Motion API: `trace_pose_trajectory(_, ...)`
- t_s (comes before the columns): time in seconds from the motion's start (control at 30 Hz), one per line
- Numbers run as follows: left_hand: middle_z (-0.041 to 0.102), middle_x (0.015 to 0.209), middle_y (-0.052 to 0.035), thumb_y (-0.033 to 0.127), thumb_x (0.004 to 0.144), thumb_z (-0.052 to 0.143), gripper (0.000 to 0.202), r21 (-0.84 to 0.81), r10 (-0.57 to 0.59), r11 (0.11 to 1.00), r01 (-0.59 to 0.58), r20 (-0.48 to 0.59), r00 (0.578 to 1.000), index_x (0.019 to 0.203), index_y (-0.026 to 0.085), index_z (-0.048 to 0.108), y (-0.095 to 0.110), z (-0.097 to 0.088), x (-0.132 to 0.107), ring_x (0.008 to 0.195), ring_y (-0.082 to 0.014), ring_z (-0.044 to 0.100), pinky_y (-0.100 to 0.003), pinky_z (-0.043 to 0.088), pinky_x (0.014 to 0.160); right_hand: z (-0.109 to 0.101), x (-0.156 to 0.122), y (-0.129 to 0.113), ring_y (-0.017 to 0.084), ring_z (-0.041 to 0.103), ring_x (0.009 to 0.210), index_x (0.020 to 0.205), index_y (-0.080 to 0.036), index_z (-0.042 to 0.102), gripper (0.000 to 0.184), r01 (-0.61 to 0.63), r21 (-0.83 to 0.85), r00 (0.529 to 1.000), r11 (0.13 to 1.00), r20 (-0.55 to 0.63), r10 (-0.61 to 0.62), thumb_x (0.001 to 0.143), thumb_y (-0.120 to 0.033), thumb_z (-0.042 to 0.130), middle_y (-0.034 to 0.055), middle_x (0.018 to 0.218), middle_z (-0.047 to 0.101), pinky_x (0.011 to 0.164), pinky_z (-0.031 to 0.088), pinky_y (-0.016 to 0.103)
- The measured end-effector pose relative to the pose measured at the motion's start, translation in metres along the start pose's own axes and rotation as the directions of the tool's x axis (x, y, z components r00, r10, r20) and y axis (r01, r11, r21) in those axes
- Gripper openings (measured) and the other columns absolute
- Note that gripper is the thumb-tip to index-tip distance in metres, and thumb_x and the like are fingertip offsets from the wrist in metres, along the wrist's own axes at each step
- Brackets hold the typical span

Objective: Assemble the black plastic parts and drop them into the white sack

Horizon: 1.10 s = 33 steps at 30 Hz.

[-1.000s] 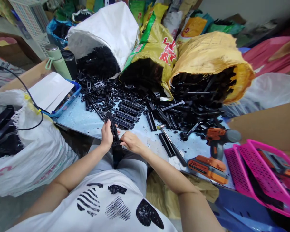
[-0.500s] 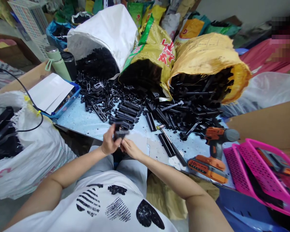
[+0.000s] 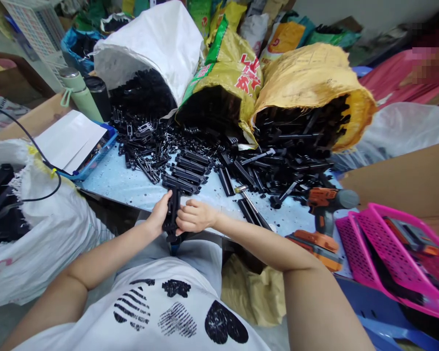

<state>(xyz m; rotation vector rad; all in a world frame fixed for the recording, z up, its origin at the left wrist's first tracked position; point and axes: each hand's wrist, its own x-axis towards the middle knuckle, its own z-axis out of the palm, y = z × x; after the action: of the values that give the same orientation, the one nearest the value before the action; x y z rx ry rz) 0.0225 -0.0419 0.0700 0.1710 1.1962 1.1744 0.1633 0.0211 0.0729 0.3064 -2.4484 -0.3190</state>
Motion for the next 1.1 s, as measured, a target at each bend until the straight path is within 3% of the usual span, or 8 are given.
trace_pose_trajectory(0.13, 0.058, 0.055, 0.0006, 0.063, 0.084, 0.04, 0.051, 0.133, 0.531, 0.846, -0.517, -0.116, 0.839, 0.084, 0.015, 0.058, 0.009, -0.002, -0.011, 0.048, -0.0125, 0.057, -0.022, 0.046, 0.048, 0.012, 0.005, -0.019, 0.015, 0.041, 0.065, 0.075, -0.015, 0.054, 0.046, -0.436, 0.1, 0.9, 0.894, 0.061, 0.432, 0.099, -0.041, 0.025, 0.0034, 0.066, 0.052, 0.064, 0.031, 0.03)
trace_pose_trajectory(0.23, 0.062, 0.063, -0.0018, 0.063, 0.086, 0.038, 0.054, 0.199, 0.719, 0.688, -0.698, -0.055, 0.693, 0.096, 0.014, 0.059, 0.01, -0.005, -0.012, 0.056, -0.0138, 0.06, -0.024, 0.048, 0.056, 0.019, 0.004, -0.031, 0.015, 0.039, 0.065, 0.071, -0.014, 0.054, 0.049, -0.485, 0.13, 0.875, 0.865, 0.062, 0.481, 0.099, -0.04, 0.023, 0.0039, 0.064, 0.05, 0.065, 0.03, 0.03)
trace_pose_trajectory(0.5, 0.063, 0.072, -0.0041, 0.055, 0.091, 0.034, 0.047, 0.522, 0.61, 0.671, -0.526, 0.015, 0.792, 0.081, 0.016, 0.059, -0.036, -0.045, 0.026, 0.062, -0.0154, 0.059, -0.026, 0.045, 0.056, -0.005, -0.035, -0.003, 0.016, 0.041, 0.07, 0.079, -0.016, 0.056, 0.036, -0.293, -0.004, 0.85, 0.956, 0.456, 0.262, 0.098, -0.036, 0.034, 0.0028, 0.073, 0.054, 0.066, 0.026, 0.03)
trace_pose_trajectory(0.57, 0.061, 0.068, -0.0044, 0.05, 0.09, 0.04, 0.043, 0.747, 0.637, 0.455, -0.484, 0.106, 0.763, 0.074, 0.016, 0.059, -0.037, -0.053, 0.027, 0.061, -0.0165, 0.058, -0.028, 0.044, 0.058, -0.009, -0.049, 0.004, 0.017, 0.044, 0.074, 0.084, -0.016, 0.056, 0.031, -0.272, -0.016, 0.796, 0.962, 0.558, 0.234, 0.099, -0.031, 0.034, 0.0035, 0.078, 0.057, 0.067, 0.026, 0.031)
trace_pose_trajectory(0.7, 0.063, 0.09, -0.011, 0.034, 0.091, 0.046, 0.026, 0.843, 0.716, -0.254, -0.474, 0.493, 0.493, 0.085, 0.016, 0.063, -0.009, -0.039, 0.038, 0.09, -0.0225, 0.057, -0.034, 0.042, 0.079, -0.003, -0.058, -0.003, 0.019, 0.047, 0.081, 0.096, -0.016, 0.057, 0.034, -0.375, -0.114, 0.686, 0.92, 0.633, 0.358, 0.098, -0.04, 0.033, 0.0076, 0.091, 0.06, 0.07, 0.029, 0.033)
trace_pose_trajectory(0.83, 0.062, 0.1, -0.0118, 0.029, 0.084, 0.059, 0.019, 0.558, 0.22, -0.635, -0.535, 0.794, 0.567, 0.097, 0.015, 0.061, 0.027, -0.001, 0.08, 0.099, -0.0253, 0.056, -0.036, 0.041, 0.083, 0.015, -0.044, -0.03, 0.02, 0.049, 0.088, 0.11, -0.016, 0.056, 0.034, -0.481, -0.177, 0.659, 0.859, 0.574, 0.487, 0.098, -0.037, 0.032, 0.0106, 0.103, 0.06, 0.077, 0.032, 0.035)
trace_pose_trajectory(0.93, 0.063, 0.101, -0.0099, 0.032, 0.082, 0.063, 0.03, 0.491, 0.003, -0.64, -0.592, 0.771, 0.637, 0.105, 0.014, 0.058, 0.044, 0.012, 0.105, 0.094, -0.0229, 0.06, -0.031, 0.043, 0.08, 0.033, -0.037, -0.047, 0.02, 0.049, 0.094, 0.119, -0.019, 0.053, 0.031, -0.52, -0.19, 0.661, 0.833, 0.529, 0.533, 0.098, -0.025, 0.032, 0.0103, 0.114, 0.059, 0.078, 0.033, 0.035)
trace_pose_trajectory(1.1, 0.06, 0.109, -0.0078, 0.041, 0.092, 0.044, 0.036, 0.527, 0.152, -0.533, -0.662, 0.829, 0.538, 0.116, 0.017, 0.053, 0.072, 0.013, 0.089, 0.096, -0.0202, 0.061, -0.028, 0.044, 0.08, 0.055, -0.04, -0.039, 0.021, 0.05, 0.101, 0.12, -0.02, 0.055, 0.031, -0.673, -0.2, 0.598, 0.712, 0.419, 0.683, 0.096, -0.017, 0.037, 0.0107, 0.125, 0.056, 0.081, 0.035, 0.037)
